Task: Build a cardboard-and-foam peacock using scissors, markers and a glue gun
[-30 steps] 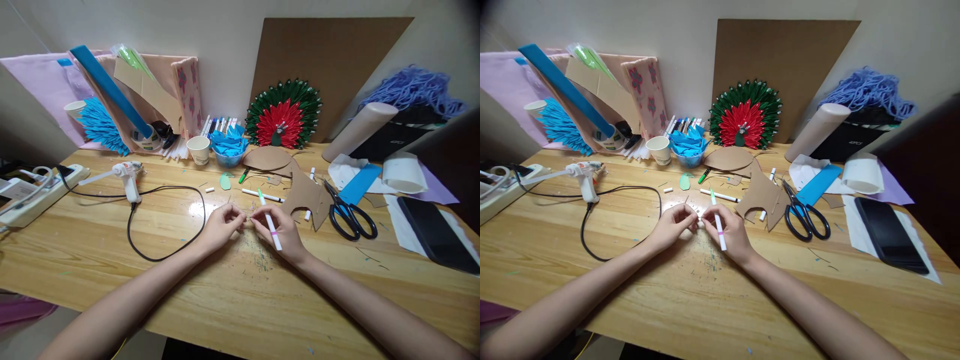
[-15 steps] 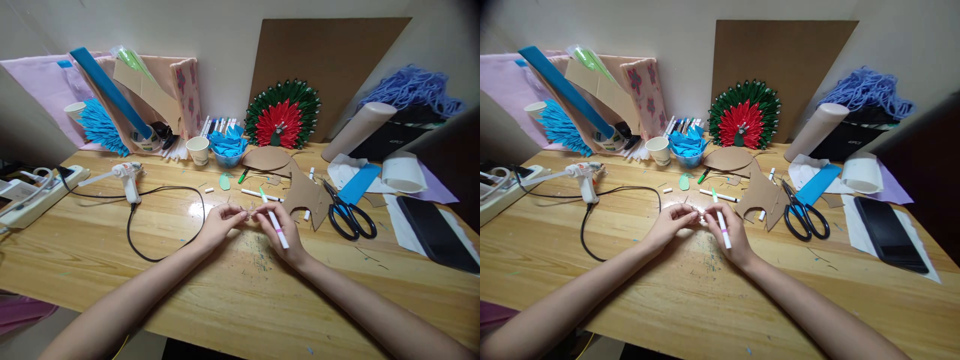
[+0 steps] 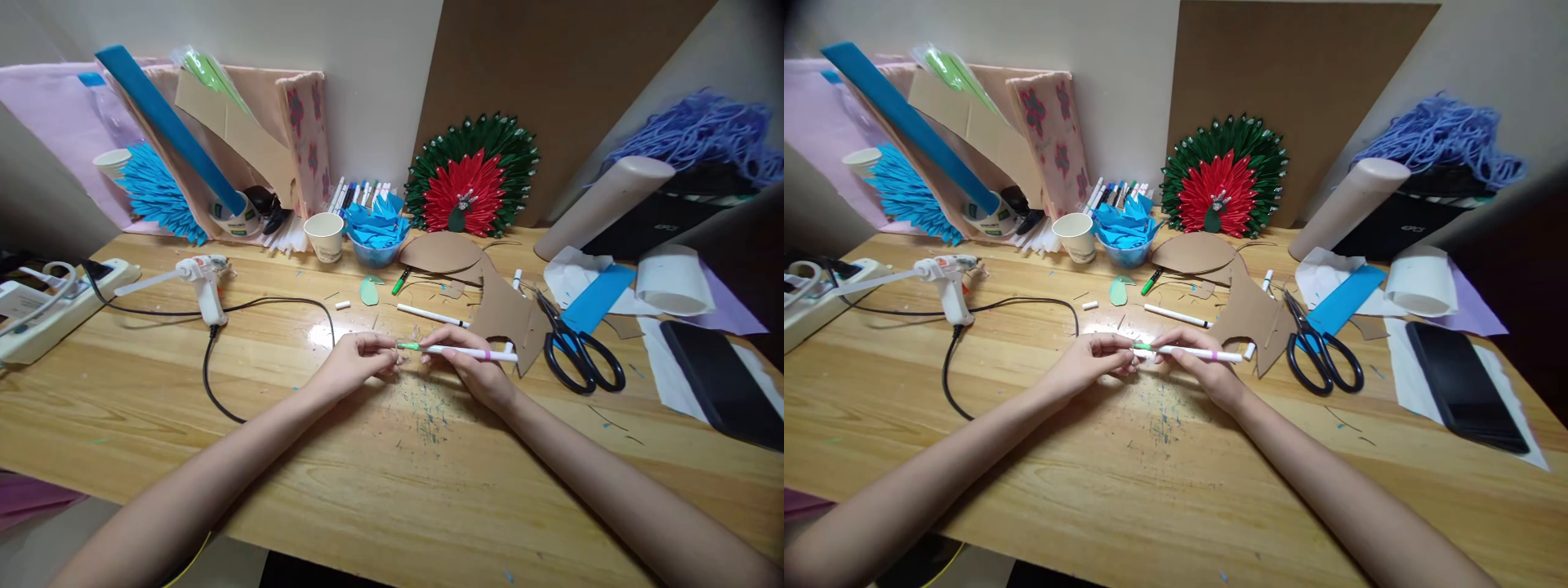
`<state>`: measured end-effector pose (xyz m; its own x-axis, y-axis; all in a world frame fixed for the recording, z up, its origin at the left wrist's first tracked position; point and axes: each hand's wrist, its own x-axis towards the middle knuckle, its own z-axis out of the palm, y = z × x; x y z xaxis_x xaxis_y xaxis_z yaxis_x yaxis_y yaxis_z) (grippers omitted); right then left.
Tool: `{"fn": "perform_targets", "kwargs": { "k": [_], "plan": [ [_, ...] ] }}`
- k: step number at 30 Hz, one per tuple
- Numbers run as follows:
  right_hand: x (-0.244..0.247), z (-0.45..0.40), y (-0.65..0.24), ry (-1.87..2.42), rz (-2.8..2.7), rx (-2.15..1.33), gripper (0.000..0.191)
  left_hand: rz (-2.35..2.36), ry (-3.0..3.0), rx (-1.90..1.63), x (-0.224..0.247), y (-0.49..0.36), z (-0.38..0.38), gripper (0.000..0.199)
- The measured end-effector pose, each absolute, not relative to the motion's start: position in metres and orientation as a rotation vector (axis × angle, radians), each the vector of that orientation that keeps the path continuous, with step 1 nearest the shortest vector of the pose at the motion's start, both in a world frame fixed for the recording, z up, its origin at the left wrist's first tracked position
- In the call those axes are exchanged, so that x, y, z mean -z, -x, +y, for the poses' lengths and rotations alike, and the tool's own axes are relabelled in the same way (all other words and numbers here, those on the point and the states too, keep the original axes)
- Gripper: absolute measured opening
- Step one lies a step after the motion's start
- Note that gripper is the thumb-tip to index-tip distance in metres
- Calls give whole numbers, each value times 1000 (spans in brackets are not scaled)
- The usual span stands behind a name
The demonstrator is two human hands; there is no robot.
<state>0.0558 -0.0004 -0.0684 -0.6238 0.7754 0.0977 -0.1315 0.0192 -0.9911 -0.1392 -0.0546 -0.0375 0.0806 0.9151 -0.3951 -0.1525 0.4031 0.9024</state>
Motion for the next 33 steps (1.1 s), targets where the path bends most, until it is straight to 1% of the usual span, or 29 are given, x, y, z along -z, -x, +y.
{"fn": "perform_targets", "kwargs": {
  "k": [3, 9, 14, 20, 26, 30, 33],
  "plan": [
    [69, 1, -55, 679, -1605, -1728, 22, 1218, -848, -914, 38, 140, -55, 20],
    [69, 3, -53, 685, -1582, -1751, 17, 1217, -870, -878, 38, 140, -55, 14],
    [69, 3, -54, 753, -1556, -1669, 18, 1220, -896, -892, 39, 140, -56, 15],
    [68, 2, -53, 717, -1578, -1754, 17, 1240, -857, -874, 37, 140, -55, 14],
    [67, 2, -53, 758, -1525, -1691, 17, 1227, -877, -880, 36, 140, -56, 18],
    [68, 3, -53, 759, -1604, -1702, 18, 1224, -863, -888, 36, 140, -56, 14],
    [70, 3, -52, 782, -1557, -1653, 17, 1241, -849, -886, 35, 139, -55, 15]
  ]
}}
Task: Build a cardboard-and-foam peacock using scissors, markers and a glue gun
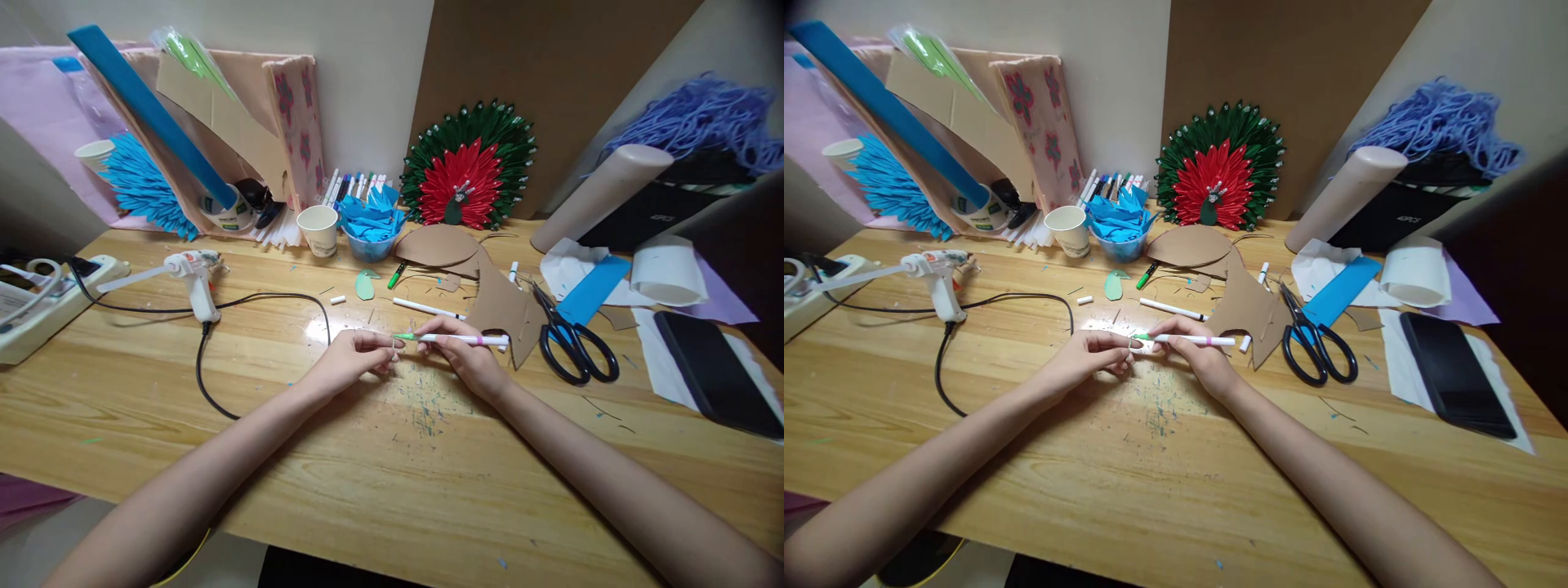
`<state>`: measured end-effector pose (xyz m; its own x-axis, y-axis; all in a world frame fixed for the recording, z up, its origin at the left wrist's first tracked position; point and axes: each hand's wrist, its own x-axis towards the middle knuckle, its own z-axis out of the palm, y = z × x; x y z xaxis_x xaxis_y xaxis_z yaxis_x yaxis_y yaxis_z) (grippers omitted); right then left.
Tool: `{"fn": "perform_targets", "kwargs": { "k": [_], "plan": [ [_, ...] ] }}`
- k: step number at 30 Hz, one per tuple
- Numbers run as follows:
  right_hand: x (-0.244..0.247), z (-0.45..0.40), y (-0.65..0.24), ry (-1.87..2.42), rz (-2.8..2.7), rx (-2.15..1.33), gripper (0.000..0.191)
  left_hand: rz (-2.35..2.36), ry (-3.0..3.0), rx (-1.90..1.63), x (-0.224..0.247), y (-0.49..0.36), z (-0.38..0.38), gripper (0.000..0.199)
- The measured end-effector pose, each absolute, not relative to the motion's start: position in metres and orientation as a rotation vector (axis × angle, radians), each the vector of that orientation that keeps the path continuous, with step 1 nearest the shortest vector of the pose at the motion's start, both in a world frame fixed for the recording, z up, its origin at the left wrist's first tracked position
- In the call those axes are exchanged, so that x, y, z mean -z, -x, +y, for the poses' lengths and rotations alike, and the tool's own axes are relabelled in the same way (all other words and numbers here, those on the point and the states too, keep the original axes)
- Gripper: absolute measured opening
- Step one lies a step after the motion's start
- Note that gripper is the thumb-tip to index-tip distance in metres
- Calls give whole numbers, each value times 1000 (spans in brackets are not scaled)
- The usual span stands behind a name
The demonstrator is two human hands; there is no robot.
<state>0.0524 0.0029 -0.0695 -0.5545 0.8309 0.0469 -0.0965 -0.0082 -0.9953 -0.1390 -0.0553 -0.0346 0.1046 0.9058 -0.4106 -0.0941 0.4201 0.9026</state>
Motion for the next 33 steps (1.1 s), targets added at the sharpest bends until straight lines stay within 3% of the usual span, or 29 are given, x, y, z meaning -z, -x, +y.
{"fn": "perform_targets", "kwargs": {
  "k": [33],
  "plan": [
    [68, 2, -53, 738, -1538, -1704, 16, 1269, -856, -834, 34, 139, -54, 19]
  ]
}}
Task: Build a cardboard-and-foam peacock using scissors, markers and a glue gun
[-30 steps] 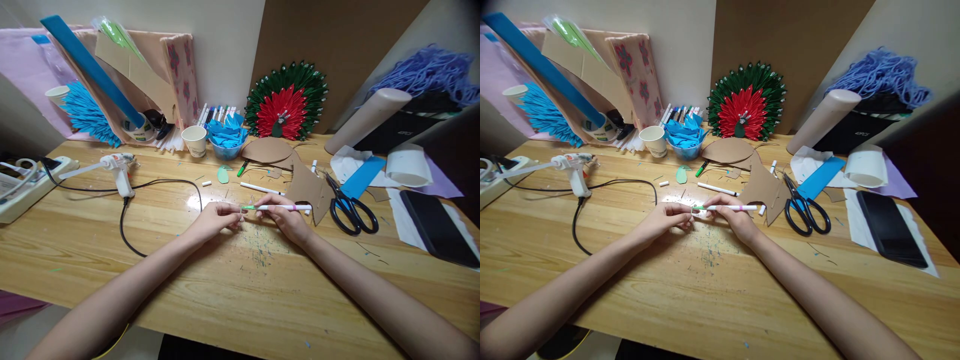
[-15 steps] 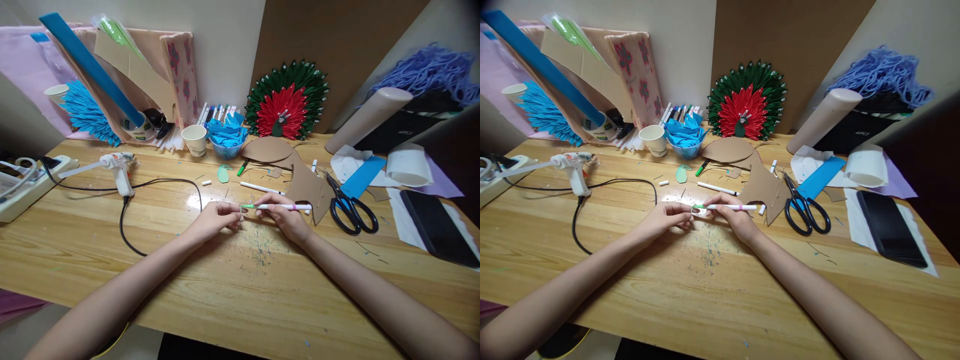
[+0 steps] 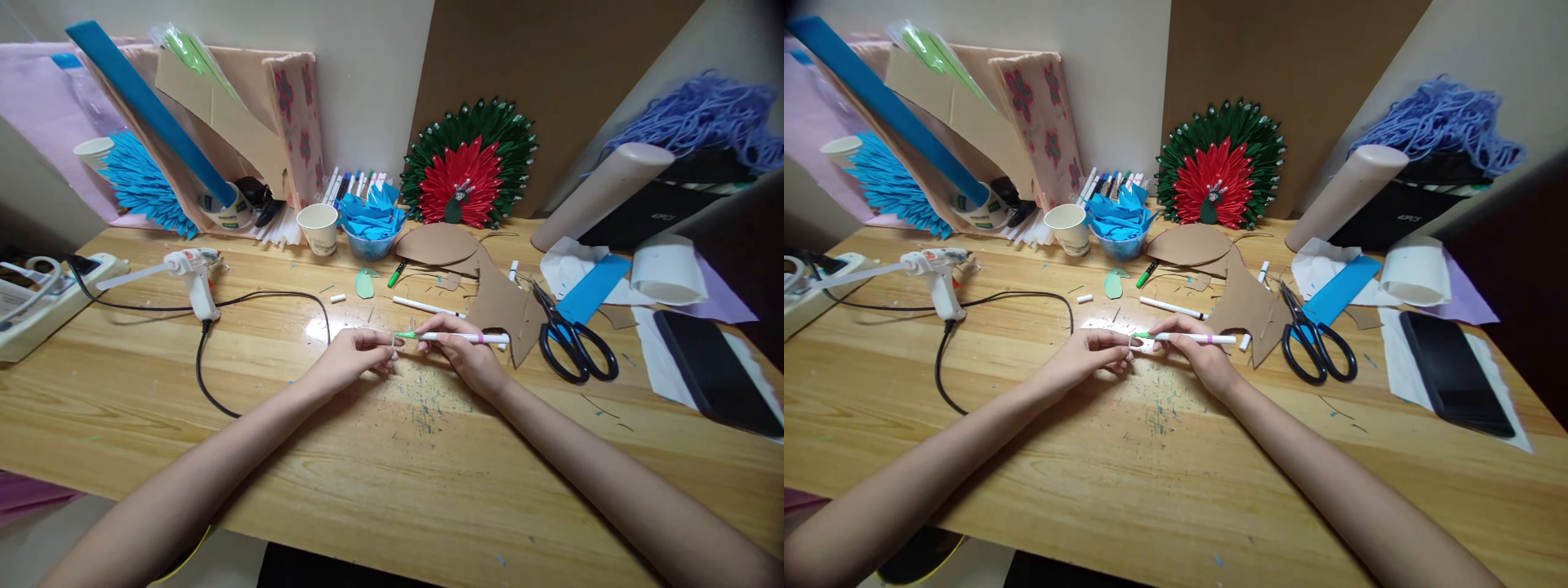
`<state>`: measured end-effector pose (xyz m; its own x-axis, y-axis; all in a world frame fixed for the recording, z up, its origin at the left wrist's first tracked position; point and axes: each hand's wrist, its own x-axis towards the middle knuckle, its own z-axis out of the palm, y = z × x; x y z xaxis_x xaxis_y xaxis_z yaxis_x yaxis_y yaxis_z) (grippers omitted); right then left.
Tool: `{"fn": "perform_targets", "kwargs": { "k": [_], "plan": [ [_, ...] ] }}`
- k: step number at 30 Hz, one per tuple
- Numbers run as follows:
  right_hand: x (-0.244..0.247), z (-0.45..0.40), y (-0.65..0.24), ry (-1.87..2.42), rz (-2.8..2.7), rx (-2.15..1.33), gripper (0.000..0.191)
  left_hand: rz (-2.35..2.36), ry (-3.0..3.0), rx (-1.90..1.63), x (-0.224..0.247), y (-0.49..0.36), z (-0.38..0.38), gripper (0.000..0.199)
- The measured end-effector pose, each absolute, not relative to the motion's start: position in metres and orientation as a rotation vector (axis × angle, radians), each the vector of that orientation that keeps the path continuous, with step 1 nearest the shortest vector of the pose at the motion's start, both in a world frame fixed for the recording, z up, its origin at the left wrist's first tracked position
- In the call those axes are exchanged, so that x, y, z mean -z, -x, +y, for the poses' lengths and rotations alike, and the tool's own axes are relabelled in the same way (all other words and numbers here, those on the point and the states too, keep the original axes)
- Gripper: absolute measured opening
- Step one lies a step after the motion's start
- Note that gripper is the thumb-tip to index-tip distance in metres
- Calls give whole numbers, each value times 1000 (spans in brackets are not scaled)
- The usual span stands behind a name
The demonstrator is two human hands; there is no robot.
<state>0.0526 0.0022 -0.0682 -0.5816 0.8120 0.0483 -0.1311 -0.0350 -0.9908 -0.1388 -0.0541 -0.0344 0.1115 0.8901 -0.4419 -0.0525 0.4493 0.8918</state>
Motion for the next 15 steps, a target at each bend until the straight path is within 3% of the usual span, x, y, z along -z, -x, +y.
{"fn": "perform_targets", "kwargs": {
  "k": [15],
  "plan": [
    [66, 1, -51, 766, -1625, -1671, 16, 1280, -831, -846, 35, 137, -54, 16]
  ]
}}
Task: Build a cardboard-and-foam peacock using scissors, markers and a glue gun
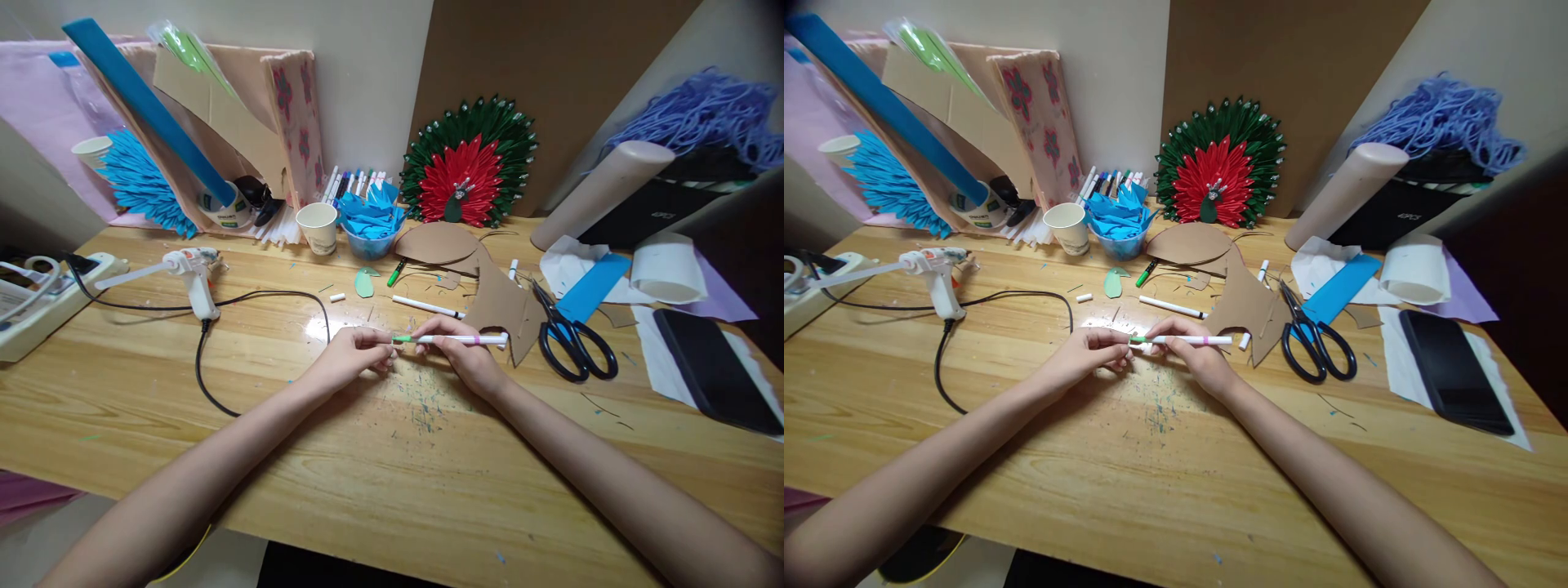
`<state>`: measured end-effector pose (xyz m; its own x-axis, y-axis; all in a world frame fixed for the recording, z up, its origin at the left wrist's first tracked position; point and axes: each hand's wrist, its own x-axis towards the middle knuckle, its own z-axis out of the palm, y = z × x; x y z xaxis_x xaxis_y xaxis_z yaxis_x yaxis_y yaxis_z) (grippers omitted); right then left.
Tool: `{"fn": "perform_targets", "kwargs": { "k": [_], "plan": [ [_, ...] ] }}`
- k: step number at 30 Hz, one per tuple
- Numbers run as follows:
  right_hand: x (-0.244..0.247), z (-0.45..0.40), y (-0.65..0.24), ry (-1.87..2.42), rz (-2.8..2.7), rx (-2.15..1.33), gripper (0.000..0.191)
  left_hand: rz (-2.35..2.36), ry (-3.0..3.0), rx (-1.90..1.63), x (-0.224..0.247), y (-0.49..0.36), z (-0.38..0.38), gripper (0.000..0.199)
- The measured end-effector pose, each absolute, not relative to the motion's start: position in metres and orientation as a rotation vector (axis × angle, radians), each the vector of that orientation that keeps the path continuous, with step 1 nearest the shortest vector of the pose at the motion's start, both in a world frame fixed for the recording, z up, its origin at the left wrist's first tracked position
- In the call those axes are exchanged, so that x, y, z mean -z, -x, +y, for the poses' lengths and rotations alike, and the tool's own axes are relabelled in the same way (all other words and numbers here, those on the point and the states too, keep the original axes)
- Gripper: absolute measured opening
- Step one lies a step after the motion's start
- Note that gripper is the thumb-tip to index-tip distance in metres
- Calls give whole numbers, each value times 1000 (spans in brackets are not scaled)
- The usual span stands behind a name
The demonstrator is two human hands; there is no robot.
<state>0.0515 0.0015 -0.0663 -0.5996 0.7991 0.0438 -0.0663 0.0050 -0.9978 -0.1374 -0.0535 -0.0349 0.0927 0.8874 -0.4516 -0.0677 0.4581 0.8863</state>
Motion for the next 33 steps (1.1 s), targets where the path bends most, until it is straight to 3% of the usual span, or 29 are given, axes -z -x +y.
{"fn": "perform_targets", "kwargs": {
  "k": [27, 33],
  "plan": [
    [65, 0, -51, 801, -1619, -1642, 17, 1274, -917, -827, 36, 139, -54, 19],
    [66, -3, -49, 873, -1514, -1561, 21, 1277, -918, -909, 28, 156, -48, 32]
  ]
}}
